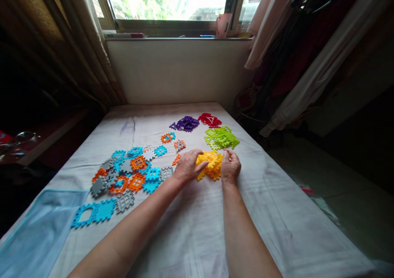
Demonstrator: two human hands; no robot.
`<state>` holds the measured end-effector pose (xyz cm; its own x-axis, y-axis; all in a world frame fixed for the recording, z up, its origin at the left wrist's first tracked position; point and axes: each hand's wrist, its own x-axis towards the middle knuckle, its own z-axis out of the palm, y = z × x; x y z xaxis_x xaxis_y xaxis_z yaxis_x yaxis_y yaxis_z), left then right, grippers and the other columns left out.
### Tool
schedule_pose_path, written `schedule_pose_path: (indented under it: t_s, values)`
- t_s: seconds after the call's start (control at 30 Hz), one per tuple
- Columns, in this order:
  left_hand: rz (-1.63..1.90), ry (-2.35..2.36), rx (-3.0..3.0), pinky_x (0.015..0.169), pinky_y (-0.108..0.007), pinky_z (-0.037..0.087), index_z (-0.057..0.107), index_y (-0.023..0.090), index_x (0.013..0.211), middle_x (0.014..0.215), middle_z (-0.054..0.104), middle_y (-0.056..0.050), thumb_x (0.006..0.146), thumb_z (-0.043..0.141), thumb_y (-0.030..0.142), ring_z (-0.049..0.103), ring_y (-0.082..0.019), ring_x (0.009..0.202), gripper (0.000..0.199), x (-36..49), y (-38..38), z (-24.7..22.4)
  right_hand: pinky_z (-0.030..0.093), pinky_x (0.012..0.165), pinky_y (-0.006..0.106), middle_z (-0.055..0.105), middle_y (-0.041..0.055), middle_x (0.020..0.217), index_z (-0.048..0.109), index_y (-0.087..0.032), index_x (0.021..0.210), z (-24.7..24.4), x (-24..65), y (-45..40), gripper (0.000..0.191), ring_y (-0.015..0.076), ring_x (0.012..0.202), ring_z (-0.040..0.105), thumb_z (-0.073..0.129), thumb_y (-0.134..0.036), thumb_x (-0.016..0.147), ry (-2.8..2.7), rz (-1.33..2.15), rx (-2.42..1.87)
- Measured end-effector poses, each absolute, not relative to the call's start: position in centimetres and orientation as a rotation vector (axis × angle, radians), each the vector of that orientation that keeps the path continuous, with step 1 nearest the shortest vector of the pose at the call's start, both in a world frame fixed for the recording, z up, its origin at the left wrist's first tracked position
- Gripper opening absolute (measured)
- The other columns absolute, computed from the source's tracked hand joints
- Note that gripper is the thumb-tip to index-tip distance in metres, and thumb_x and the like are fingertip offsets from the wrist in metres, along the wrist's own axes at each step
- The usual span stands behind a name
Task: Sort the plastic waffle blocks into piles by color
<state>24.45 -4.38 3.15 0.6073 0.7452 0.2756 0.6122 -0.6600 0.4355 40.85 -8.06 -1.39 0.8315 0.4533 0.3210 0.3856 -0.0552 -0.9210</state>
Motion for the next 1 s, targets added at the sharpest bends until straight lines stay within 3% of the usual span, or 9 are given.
schedule_pose_path:
  t_s: [0.1,0.23,0.43,0.67,0.77,0.87,1.0]
  values:
    - [0.604,1.211,2.591,0.109,-0.041,0.040,0.058,0.023,0.126,0.133,0.063,-0.008,0.095,0.049,0.038,0.055,-0.022,0.125,0.036,23.3,-2.0,3.1,0.049,0.090,0.039,0.074,0.0148,0.096,0.071,-0.015,0.089,-1.6,40.8,-8.0,0.042,0.0260,0.093,0.065,0.043,-0.045,0.082,-0.691,0.028,-1.705]
    - [0.300,1.424,2.713,0.116,-0.059,0.021,0.057,0.026,0.131,0.150,0.047,-0.010,0.092,0.053,0.042,0.038,-0.032,0.141,0.043,22.7,1.0,2.6,0.047,0.093,0.041,0.072,0.0166,0.100,0.071,-0.014,0.091,-1.4,40.6,-8.4,0.043,0.0279,0.098,0.064,0.042,-0.045,0.085,-0.717,-0.066,-1.803]
    - [0.221,1.583,2.768,0.111,-0.057,0.027,0.064,0.028,0.118,0.140,0.056,-0.008,0.096,0.040,0.036,0.046,-0.029,0.131,0.034,20.9,2.5,1.6,0.045,0.098,0.042,0.068,0.0163,0.115,0.070,-0.015,0.104,-1.2,39.3,-8.8,0.044,0.0280,0.110,0.060,0.041,-0.045,0.088,-0.851,-0.086,-1.935]
    - [0.251,1.860,2.675,0.111,-0.059,0.022,0.069,0.023,0.108,0.142,0.055,-0.012,0.092,0.042,0.031,0.050,-0.031,0.127,0.033,16.3,3.2,2.2,0.043,0.101,0.045,0.065,0.0171,0.121,0.068,-0.015,0.112,-1.2,37.8,-8.5,0.048,0.0289,0.114,0.057,0.039,-0.048,0.091,-0.982,-0.062,-1.932]
    - [0.246,1.802,2.697,0.113,-0.057,0.022,0.068,0.025,0.114,0.145,0.052,-0.011,0.093,0.041,0.037,0.047,-0.031,0.132,0.036,16.9,4.2,3.0,0.040,0.105,0.048,0.056,0.0195,0.133,0.061,-0.014,0.124,-1.4,38.2,-9.8,0.058,0.0309,0.125,0.050,0.043,-0.056,0.089,-1.097,-0.090,-1.919]
    - [0.136,1.728,2.696,0.114,-0.057,0.021,0.057,0.029,0.134,0.153,0.043,-0.009,0.093,0.042,0.048,0.034,-0.032,0.142,0.048,18.5,5.9,3.4,0.033,0.110,0.054,0.037,0.0191,0.151,0.050,-0.018,0.138,-1.7,38.7,-11.7,0.078,0.0352,0.140,0.033,0.059,-0.066,0.077,-1.394,-0.104,-1.929]
    - [-0.110,1.703,2.619,0.112,-0.063,0.020,0.041,0.031,0.147,0.160,0.031,-0.010,0.089,0.040,0.063,0.025,-0.036,0.146,0.066,19.5,8.1,3.2,0.023,0.113,0.060,0.023,0.0175,0.160,0.041,-0.025,0.146,-1.8,38.8,-13.0,0.100,0.0386,0.146,0.021,0.077,-0.063,0.062,-1.771,-0.054,-1.939]
